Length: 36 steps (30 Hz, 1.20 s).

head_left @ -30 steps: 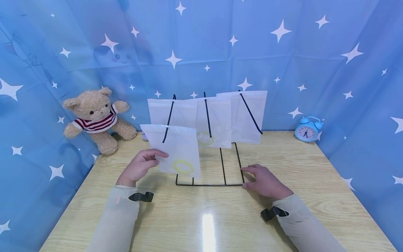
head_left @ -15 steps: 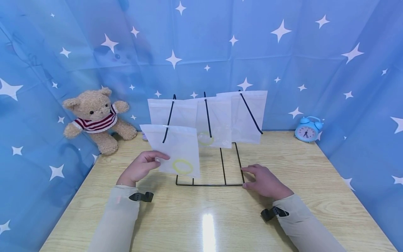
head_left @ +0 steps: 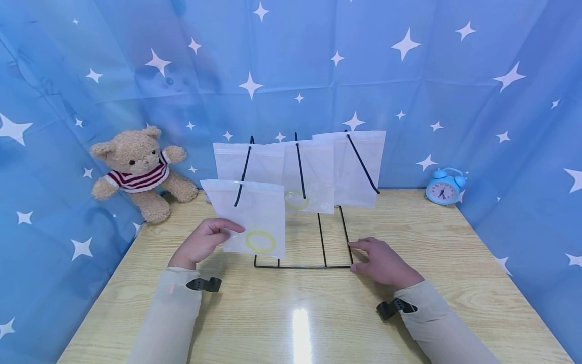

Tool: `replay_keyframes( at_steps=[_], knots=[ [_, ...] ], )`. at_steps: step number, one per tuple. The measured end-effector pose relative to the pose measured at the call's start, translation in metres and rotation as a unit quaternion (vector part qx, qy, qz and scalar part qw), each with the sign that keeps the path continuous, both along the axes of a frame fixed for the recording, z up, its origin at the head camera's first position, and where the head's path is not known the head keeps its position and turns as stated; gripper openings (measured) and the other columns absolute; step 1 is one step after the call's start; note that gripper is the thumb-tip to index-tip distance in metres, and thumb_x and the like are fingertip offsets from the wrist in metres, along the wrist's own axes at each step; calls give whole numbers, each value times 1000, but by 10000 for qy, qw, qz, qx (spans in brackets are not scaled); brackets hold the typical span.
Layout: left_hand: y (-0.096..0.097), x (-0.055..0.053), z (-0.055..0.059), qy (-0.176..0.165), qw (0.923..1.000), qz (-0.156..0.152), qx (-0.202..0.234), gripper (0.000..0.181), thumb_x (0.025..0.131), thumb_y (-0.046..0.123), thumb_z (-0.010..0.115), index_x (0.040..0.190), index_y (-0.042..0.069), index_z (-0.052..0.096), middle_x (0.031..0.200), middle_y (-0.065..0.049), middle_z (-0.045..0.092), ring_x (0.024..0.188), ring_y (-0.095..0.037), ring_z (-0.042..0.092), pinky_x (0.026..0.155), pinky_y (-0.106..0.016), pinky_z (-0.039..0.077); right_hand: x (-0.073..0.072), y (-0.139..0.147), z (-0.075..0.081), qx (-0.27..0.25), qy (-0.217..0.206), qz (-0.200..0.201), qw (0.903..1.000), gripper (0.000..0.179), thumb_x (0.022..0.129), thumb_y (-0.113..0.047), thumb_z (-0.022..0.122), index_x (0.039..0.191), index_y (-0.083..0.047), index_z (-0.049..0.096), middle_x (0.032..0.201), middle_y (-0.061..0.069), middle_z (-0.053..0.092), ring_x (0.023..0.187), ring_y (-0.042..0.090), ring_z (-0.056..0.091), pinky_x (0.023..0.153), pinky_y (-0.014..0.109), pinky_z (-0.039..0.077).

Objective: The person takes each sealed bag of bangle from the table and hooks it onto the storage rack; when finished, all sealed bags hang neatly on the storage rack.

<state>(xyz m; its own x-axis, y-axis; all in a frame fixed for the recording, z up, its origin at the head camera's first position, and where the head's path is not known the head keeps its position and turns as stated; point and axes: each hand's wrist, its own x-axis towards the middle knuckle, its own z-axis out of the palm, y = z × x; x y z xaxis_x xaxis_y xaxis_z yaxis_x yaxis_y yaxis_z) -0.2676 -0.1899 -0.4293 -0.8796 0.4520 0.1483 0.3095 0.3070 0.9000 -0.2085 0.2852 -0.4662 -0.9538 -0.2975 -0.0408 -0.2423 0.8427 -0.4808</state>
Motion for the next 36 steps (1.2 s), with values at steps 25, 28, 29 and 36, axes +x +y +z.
replay_keyframes(
  at_steps=[25,28,29,36],
  knots=[
    [-1,0,0,81,9998,168,114,29,104,-5,49,114,-5,76,132,-24,64,48,-10,28,56,-34,40,0,0,0,-27,1,9,10000,62,94,-27,80,150,-8,59,150,27,53,138,52,49,109,65,46],
    [0,1,0,87,9997,191,148,30,104,-5,48,115,-5,76,135,-24,63,47,-10,28,53,-32,39,0,0,1,-28,0,11,10000,62,94,-27,80,150,-8,59,150,27,52,139,52,49,110,65,45],
    [0,1,0,82,9996,204,161,30,104,-5,48,115,-5,76,136,-24,63,46,-10,28,52,-31,38,0,0,1,-27,3,15,10000,62,94,-27,80,150,-8,59,150,27,52,139,52,48,110,65,45],
    [0,1,2,61,9994,334,121,31,104,-5,48,116,-4,76,136,-24,63,43,-9,27,49,-29,36,1,-1,2,-5,18,31,10000,62,94,-26,80,149,-7,60,151,28,52,139,53,48,110,66,45]
  ],
)
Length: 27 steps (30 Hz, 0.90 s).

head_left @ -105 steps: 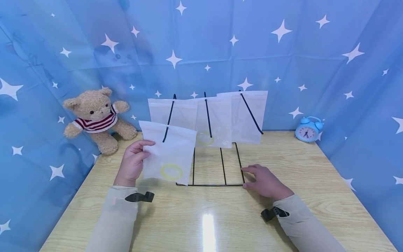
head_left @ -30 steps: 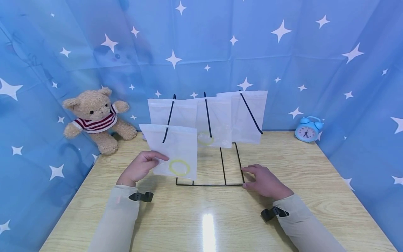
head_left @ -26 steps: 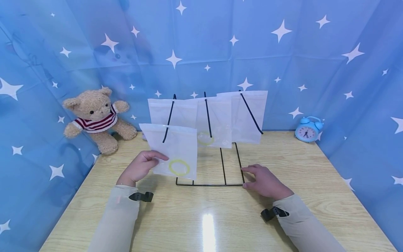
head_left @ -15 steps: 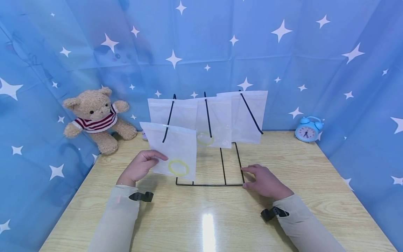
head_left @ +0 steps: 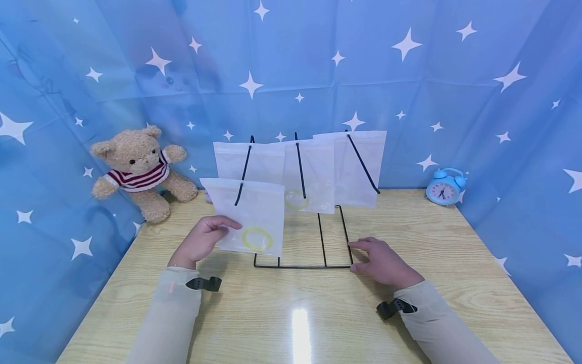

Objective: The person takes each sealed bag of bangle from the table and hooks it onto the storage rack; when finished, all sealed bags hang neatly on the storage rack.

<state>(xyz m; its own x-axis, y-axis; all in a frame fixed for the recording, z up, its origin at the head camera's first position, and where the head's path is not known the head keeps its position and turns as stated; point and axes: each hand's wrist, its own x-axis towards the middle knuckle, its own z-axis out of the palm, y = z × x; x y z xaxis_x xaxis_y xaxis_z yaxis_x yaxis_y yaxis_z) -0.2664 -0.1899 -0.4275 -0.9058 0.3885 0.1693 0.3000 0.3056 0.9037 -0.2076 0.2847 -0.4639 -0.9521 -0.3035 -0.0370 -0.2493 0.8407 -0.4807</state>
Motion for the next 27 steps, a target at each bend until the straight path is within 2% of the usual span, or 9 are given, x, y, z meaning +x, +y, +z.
replay_keyframes(
  at_steps=[7,11,14,18,21,24,27],
  knots=[
    [1,0,0,-38,9999,113,-24,32,105,-4,47,117,-3,76,134,-23,63,41,-9,27,44,-25,31,0,0,0,-1,-11,-17,10000,62,94,-26,80,149,-7,60,150,27,53,139,52,49,110,66,45],
    [1,0,0,-12,9999,114,-36,32,105,-5,47,118,-3,76,137,-24,63,42,-9,27,47,-25,33,0,0,0,-10,-18,-17,10000,62,94,-26,80,149,-7,60,150,27,53,139,52,49,110,65,45],
    [1,0,0,39,9999,103,-30,32,104,-5,48,118,-3,76,138,-24,64,47,-10,30,61,-26,41,-1,0,0,-13,-4,-14,10000,61,94,-26,80,149,-7,60,149,26,54,137,51,51,109,65,46],
    [1,-1,0,78,9999,94,2,32,104,-6,48,119,-3,76,138,-24,65,51,-11,30,71,-28,42,-1,0,-1,-23,10,-14,10000,61,94,-26,80,148,-7,61,147,24,56,135,49,53,109,64,47],
    [1,0,1,47,9999,135,38,32,103,-7,48,119,-4,76,138,-24,64,45,-9,27,55,-26,38,-1,0,-1,-31,3,-12,10000,61,94,-26,80,148,-8,61,147,24,56,135,49,53,109,64,47],
    [2,0,1,6,9998,203,70,32,102,-7,49,119,-4,76,137,-25,63,43,-7,27,47,-24,32,-1,0,0,-40,-14,-12,10000,61,94,-26,80,149,-8,60,147,24,56,135,49,53,109,64,47],
    [2,0,1,-22,9997,242,80,32,101,-7,49,119,-4,76,138,-24,63,45,-7,26,52,-26,35,0,0,0,-61,-22,-13,10000,61,94,-26,80,149,-7,60,147,25,56,135,49,53,109,63,47]
  ],
)
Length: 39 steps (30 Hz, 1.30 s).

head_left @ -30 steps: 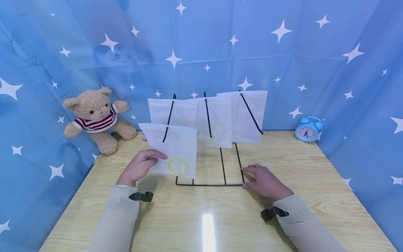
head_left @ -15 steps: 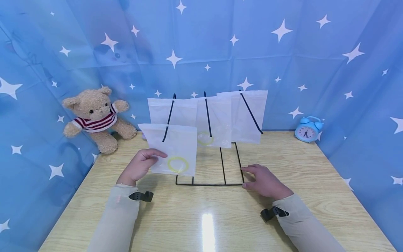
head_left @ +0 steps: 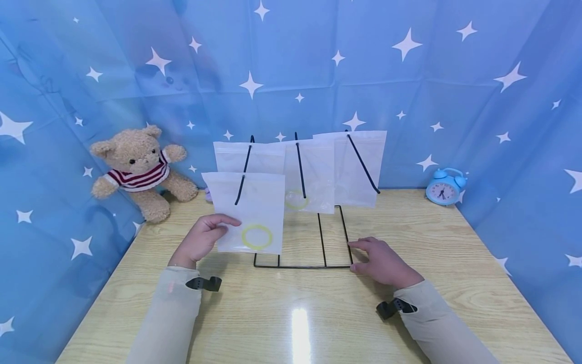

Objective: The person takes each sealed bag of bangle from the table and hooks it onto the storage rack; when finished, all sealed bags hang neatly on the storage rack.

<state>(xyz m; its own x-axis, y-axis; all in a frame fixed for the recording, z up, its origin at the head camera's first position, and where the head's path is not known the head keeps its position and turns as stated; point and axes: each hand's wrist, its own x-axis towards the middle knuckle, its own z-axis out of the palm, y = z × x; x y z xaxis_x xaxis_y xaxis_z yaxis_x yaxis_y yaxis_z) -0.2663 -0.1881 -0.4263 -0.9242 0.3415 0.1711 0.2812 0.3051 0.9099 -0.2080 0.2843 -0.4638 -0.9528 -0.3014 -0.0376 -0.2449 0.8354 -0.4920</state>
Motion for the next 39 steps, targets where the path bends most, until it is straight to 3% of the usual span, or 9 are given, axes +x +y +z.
replay_keyframes(
  at_steps=[4,8,12,19,21,25,33,36,39],
  knots=[
    [0,0,0,-11,10000,15,9,32,101,-7,49,119,-4,76,139,-23,63,46,-8,26,56,-29,38,0,0,0,-18,7,0,10000,61,94,-26,79,149,-6,60,147,25,56,136,49,53,109,63,47],
    [-1,0,0,0,10000,12,32,32,102,-7,49,120,-4,76,139,-23,63,44,-8,26,48,-26,34,0,0,0,-26,6,2,10000,61,95,-26,79,149,-7,60,147,24,56,136,49,53,109,63,47],
    [-1,0,-1,47,10000,-9,27,32,102,-7,49,120,-4,75,138,-23,64,48,-10,29,57,-28,39,0,0,0,-23,-9,-5,10000,61,95,-27,79,149,-7,60,148,24,55,136,49,52,109,63,47],
    [-2,1,0,99,9999,61,6,33,102,-7,49,121,-2,76,139,-19,65,90,-10,55,89,-27,43,0,0,0,-39,-45,-32,10000,61,95,-27,80,149,-8,60,149,24,55,137,49,52,109,64,47],
    [-1,1,0,97,9999,86,7,33,102,-7,49,121,-1,76,140,-19,65,105,-13,56,93,-27,42,0,0,0,-46,-44,-32,10000,61,95,-27,80,149,-8,60,149,24,55,137,49,52,109,64,47],
    [-2,1,-1,103,9999,120,-27,33,102,-6,50,121,-1,76,140,-17,65,113,-12,56,96,-26,42,0,0,-1,-37,-51,-37,10000,61,95,-27,80,149,-8,60,149,25,55,137,49,52,109,64,47],
    [-2,0,-1,116,9998,142,-10,34,102,-7,49,121,-1,76,140,-17,65,118,-8,56,98,-25,42,1,0,-1,-37,-40,-41,10000,61,95,-27,79,150,-8,60,148,24,55,136,49,52,109,64,47],
    [-1,0,-2,126,9998,148,17,34,102,-7,50,121,-1,76,139,-18,65,111,-12,55,94,-26,42,1,0,-1,-32,-46,-42,10000,61,95,-27,79,150,-8,60,149,24,54,136,50,52,109,64,47],
    [-1,0,-2,130,9998,139,41,33,102,-7,50,122,-1,76,139,-18,65,92,-14,52,88,-27,41,1,0,0,-25,-56,-46,10000,62,95,-28,79,150,-8,59,149,24,54,137,50,51,109,64,47]
  ],
)
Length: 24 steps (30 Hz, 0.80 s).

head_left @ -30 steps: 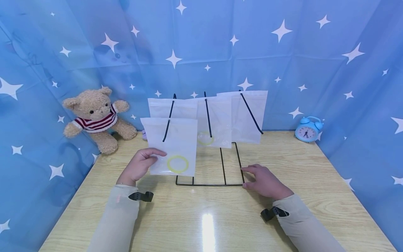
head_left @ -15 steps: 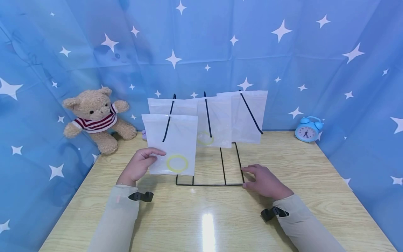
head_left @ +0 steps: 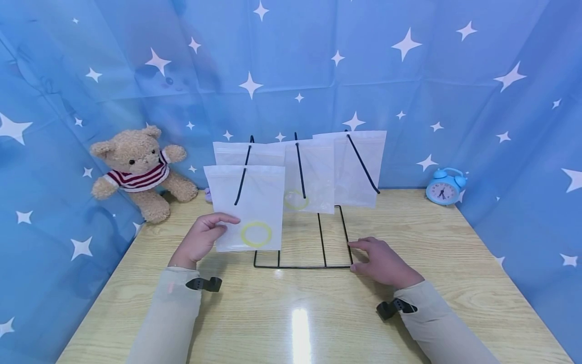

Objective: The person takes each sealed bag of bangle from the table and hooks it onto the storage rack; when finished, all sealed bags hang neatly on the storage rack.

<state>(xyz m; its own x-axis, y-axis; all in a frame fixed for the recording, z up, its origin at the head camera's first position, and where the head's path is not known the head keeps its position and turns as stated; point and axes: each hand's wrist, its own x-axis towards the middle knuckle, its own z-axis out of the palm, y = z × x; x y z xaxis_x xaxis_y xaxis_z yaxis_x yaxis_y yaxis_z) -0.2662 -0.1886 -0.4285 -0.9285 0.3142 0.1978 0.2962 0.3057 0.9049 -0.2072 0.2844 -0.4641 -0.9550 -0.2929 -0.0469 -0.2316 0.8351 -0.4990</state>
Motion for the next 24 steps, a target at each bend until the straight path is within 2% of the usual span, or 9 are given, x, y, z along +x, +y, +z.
replay_keyframes(
  at_steps=[1,4,8,10,12,16,20,22,24],
  knots=[
    [0,0,0,-5,10000,-2,7,33,102,-7,50,122,-1,76,138,-18,65,85,-15,49,85,-28,41,0,0,0,3,-7,-4,10000,62,95,-27,79,150,-8,59,149,24,54,137,50,51,109,64,47],
    [1,-1,-1,-23,10000,4,19,33,102,-7,50,121,-1,76,138,-18,65,85,-16,48,85,-28,41,0,0,0,7,-34,-15,10000,62,95,-27,79,150,-8,59,150,25,53,137,51,50,109,65,47],
    [1,-1,-1,-39,10000,-2,13,33,102,-6,50,122,-1,76,139,-18,65,101,-16,53,91,-29,40,1,-1,1,16,-46,-25,10000,62,95,-27,79,150,-8,59,150,26,53,138,51,50,109,65,47],
    [0,0,0,-42,10000,-23,-1,33,102,-6,50,123,0,76,140,-18,65,94,-16,51,92,-29,40,2,-1,2,19,-31,-18,10000,61,95,-26,79,150,-8,59,150,26,53,137,51,50,109,65,47],
    [0,0,0,-56,10000,-51,-5,33,102,-6,50,123,-1,75,140,-19,65,78,-16,47,86,-29,41,2,-2,3,20,-14,-9,10000,61,95,-25,79,150,-7,59,150,26,54,137,50,51,109,64,47],
    [1,1,1,-121,9999,-82,1,32,103,-5,50,124,-1,74,142,-20,63,57,-17,35,75,-31,41,2,-2,3,33,7,6,10000,61,95,-25,79,150,-7,59,149,26,54,137,50,51,109,64,47],
    [1,1,1,-171,9998,-76,22,31,104,-3,50,124,-1,74,142,-20,62,58,-17,34,78,-30,41,1,-1,1,51,-7,-3,10000,61,95,-26,79,150,-7,59,149,25,54,137,50,51,109,64,47],
    [1,1,0,-168,9998,-72,24,31,105,-3,51,124,-1,74,142,-20,62,65,-17,37,82,-30,40,1,-1,1,53,-19,-9,10000,61,95,-26,79,150,-8,59,150,25,54,137,50,51,109,64,47],
    [1,1,0,-173,9998,-72,34,30,105,-3,51,124,-1,74,142,-20,62,60,-16,35,78,-31,41,1,0,0,45,-25,-9,10000,61,95,-26,79,150,-8,59,150,25,54,137,50,51,109,64,47]
  ],
)
